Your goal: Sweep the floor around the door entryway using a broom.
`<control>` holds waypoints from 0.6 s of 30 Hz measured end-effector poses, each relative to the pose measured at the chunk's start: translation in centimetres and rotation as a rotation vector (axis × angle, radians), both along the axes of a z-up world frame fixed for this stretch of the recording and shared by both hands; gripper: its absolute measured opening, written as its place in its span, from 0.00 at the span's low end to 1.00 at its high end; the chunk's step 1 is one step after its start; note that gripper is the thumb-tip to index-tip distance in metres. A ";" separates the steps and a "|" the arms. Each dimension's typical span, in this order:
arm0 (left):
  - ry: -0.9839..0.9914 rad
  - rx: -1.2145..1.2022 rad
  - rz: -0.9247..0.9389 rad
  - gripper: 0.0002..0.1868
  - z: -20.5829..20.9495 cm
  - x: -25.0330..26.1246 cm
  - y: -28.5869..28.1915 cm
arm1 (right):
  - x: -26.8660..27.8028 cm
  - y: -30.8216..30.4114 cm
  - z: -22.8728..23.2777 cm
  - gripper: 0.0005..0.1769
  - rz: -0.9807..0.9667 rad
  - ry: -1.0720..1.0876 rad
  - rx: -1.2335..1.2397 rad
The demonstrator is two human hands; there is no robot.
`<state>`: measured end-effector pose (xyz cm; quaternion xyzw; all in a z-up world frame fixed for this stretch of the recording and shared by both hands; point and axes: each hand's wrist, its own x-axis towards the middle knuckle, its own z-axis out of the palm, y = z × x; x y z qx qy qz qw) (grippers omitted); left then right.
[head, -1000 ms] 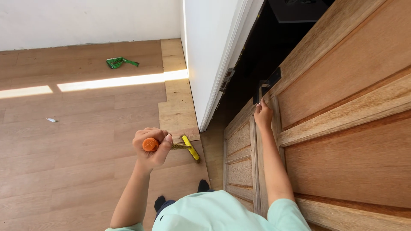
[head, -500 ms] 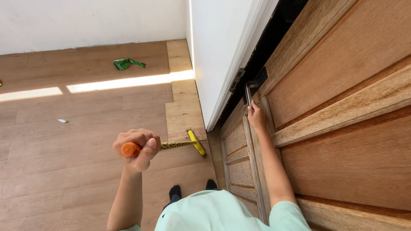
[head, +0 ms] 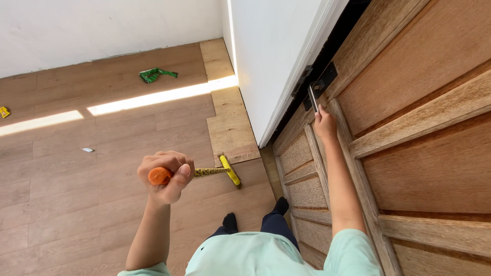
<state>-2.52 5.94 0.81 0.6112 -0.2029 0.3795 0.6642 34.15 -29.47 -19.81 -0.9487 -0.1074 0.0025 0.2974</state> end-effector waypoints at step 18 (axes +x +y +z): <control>0.086 -0.068 -0.019 0.20 -0.2 2.8 -2.6 | 0.9 -0.8 -0.5 0.25 0.039 0.029 -0.025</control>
